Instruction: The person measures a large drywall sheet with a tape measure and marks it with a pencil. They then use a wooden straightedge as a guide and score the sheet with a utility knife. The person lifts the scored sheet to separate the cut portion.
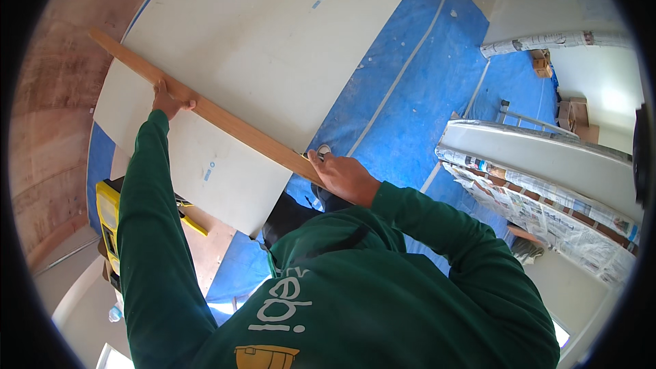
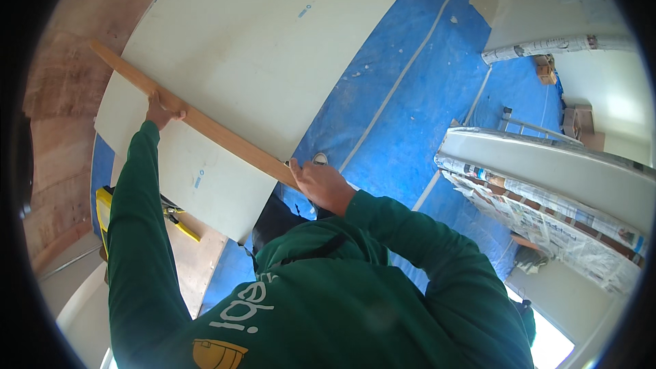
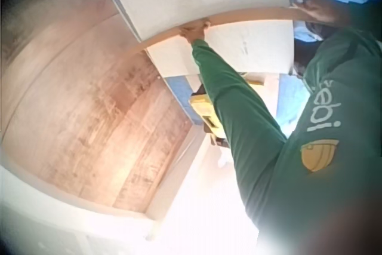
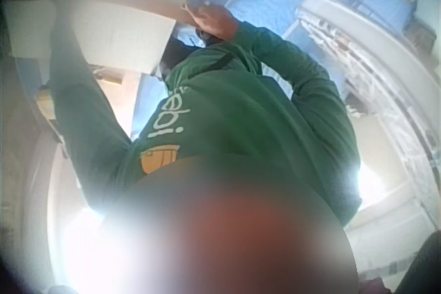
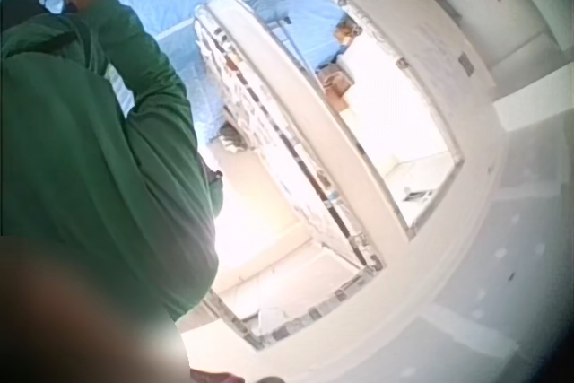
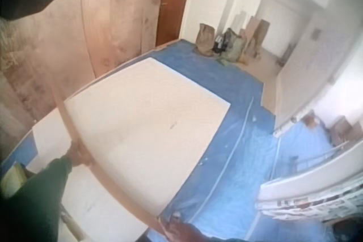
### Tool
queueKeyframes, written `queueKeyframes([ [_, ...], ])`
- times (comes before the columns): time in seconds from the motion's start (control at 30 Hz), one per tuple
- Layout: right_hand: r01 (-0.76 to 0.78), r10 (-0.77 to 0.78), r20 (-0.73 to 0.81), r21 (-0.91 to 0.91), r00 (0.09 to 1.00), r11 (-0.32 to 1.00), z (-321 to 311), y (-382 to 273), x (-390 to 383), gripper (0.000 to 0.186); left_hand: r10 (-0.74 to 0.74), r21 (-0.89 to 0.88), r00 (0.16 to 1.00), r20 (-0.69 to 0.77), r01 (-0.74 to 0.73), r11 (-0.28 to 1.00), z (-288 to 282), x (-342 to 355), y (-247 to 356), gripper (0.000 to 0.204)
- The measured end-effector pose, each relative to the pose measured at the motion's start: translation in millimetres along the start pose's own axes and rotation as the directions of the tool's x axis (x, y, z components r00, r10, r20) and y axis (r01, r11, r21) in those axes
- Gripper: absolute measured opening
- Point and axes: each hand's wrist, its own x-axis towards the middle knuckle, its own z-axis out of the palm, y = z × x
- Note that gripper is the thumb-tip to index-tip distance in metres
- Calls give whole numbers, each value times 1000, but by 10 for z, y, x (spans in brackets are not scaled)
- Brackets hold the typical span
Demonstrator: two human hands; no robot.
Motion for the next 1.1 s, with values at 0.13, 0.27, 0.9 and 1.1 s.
queueKeyframes([
  [0.13,-99,98,20,38,995,994,-3,-12,18,54,0,17,1000,-14,0,1000,29,72,-35,154],
  [0.27,-74,75,-69,21,995,997,-60,3,107,58,15,4,1000,15,-15,1000,41,93,-78,155],
  [0.9,66,-28,-283,126,959,990,80,-358,2005,50,30,14,1000,-8,-30,999,-8,3,-18,151],
  [1.1,91,-80,-132,81,988,993,-50,-149,1383,56,7,-17,1000,-11,-8,1000,10,13,-13,153],
])
